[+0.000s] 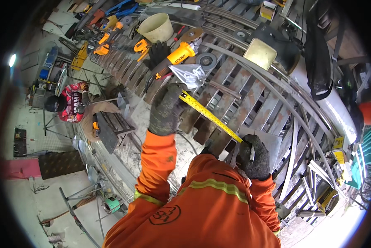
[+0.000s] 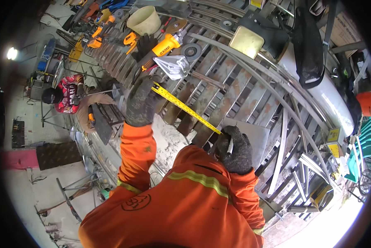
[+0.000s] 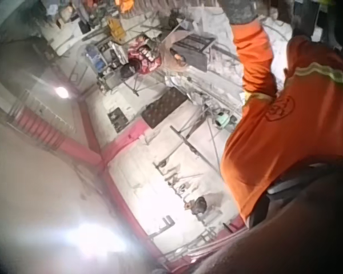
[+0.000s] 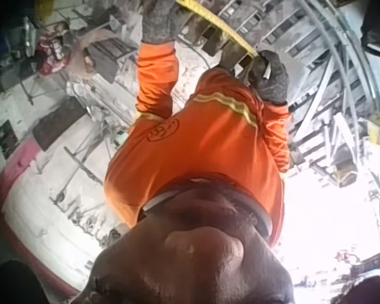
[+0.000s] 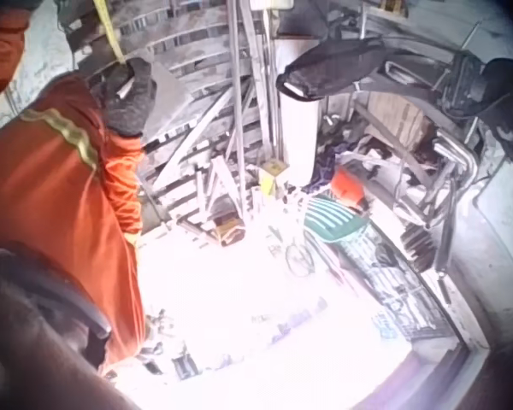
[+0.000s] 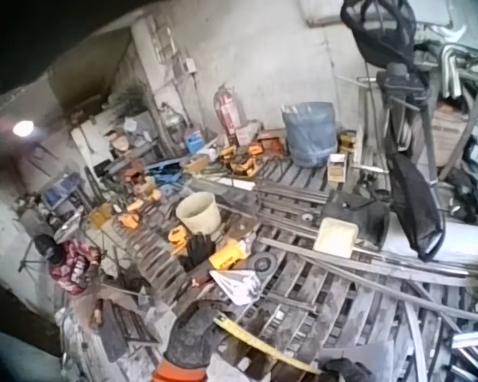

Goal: Use a tape measure and marker to measure and mark a metal sheet.

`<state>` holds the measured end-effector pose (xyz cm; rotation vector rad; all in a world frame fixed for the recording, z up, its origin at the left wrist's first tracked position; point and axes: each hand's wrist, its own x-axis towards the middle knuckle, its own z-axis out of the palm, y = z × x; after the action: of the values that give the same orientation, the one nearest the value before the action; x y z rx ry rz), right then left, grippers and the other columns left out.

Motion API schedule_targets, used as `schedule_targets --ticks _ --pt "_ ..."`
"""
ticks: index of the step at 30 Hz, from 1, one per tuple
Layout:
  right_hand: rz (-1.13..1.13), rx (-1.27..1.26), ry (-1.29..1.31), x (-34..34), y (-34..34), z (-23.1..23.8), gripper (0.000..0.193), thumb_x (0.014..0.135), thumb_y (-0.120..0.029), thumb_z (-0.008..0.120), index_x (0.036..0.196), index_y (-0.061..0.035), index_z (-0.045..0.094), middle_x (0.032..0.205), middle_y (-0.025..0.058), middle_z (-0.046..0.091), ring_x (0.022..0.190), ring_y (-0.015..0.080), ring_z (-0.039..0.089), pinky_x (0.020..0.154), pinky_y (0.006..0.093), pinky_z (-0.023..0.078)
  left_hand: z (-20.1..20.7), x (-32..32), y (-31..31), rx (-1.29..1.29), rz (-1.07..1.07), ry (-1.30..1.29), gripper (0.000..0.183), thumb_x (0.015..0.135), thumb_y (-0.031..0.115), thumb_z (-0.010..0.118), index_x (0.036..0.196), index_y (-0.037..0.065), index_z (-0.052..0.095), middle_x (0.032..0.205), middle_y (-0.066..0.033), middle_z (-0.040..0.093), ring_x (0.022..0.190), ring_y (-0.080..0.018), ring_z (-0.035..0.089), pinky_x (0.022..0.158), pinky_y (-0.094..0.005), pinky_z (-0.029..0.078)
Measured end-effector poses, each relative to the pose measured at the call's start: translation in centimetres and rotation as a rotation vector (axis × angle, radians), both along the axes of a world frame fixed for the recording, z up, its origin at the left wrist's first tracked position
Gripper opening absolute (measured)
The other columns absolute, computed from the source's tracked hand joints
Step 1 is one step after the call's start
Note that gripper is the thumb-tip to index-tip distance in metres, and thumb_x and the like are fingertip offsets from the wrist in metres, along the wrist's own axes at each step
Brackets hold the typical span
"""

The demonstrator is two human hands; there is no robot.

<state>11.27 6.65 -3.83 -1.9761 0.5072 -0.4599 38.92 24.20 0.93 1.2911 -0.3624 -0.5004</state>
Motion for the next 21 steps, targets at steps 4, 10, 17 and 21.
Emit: schedule_targets --ticks 4,10,17,21 --pt "-0.157 -0.028 0.01 1.7 -1.3 -4.2 0.039 0.082 -0.006 0.076 0.12 -0.0054 0.07 0.099 0.0124 0.073 0.093 0.0315 0.073 0.084 0.0445 0.058 -6.2 8.2 -0.1 -0.014 0.188 0.136 0.047 0.104 0.043 0.077 0.13 0.004 0.07 0.118 -0.0079 0.073 0.104 -0.0203 0.074 0.088 -0.0381 0.063" --pt "-0.401 -0.057 -0.003 4.3 -3.2 -3.7 0.031 0.085 0.002 0.068 0.116 -0.0031 0.068 0.083 0.0039 0.062 0.072 0.0175 0.065 0.068 0.033 0.056 -15.7 15.3 -2.9 0.181 0.178 0.302 0.054 0.098 0.043 0.083 0.132 0.003 0.069 0.113 -0.006 0.075 0.104 -0.0195 0.072 0.088 -0.0427 0.06" --pt "-0.457 0.083 -0.088 3.8 -3.8 -2.1 0.023 0.095 0.003 0.06 0.117 -0.0016 0.065 0.088 0.0016 0.06 0.074 0.0102 0.062 0.064 0.0277 0.054 -15.1 14.2 -7.1 -0.061 0.213 0.199 0.052 0.106 0.041 0.075 0.134 -0.002 0.07 0.122 -0.014 0.078 0.097 -0.0162 0.073 0.085 -0.0327 0.059" --pt "-0.461 -0.258 -0.006 2.7 -3.9 -1.0 0.024 0.092 0.002 0.064 0.116 -0.0016 0.067 0.087 0.0018 0.062 0.074 0.011 0.063 0.066 0.0296 0.056 -12.7 13.8 -8.1 0.057 -0.053 0.035 0.05 0.11 0.048 0.068 0.126 0.0 0.073 0.104 -0.0083 0.074 0.084 -0.0135 0.064 0.076 -0.0335 0.054"
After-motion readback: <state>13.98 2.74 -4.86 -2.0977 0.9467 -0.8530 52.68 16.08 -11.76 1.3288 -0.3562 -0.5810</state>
